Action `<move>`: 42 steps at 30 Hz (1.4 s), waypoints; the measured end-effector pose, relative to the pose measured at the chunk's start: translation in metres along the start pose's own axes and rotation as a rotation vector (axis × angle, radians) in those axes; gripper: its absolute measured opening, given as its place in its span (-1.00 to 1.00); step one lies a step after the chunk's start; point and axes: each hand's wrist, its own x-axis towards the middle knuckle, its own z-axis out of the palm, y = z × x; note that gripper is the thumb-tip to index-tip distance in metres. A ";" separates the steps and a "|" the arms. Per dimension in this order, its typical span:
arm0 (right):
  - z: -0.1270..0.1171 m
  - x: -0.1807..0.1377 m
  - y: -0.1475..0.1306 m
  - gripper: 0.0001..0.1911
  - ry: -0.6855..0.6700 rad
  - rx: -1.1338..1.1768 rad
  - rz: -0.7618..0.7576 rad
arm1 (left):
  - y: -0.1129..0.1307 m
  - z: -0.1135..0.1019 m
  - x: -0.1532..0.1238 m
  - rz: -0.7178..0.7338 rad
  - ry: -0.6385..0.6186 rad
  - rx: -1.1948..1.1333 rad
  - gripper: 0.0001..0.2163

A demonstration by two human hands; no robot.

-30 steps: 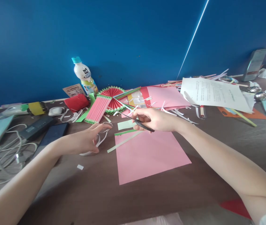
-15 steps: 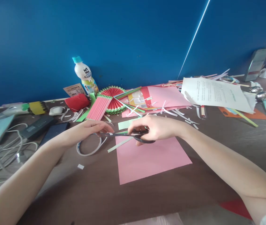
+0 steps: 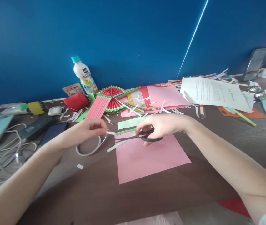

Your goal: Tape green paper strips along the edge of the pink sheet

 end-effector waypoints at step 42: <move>0.030 0.025 -0.014 -0.83 0.343 0.290 -0.207 | 0.001 0.032 0.007 -0.093 0.050 -0.163 -0.77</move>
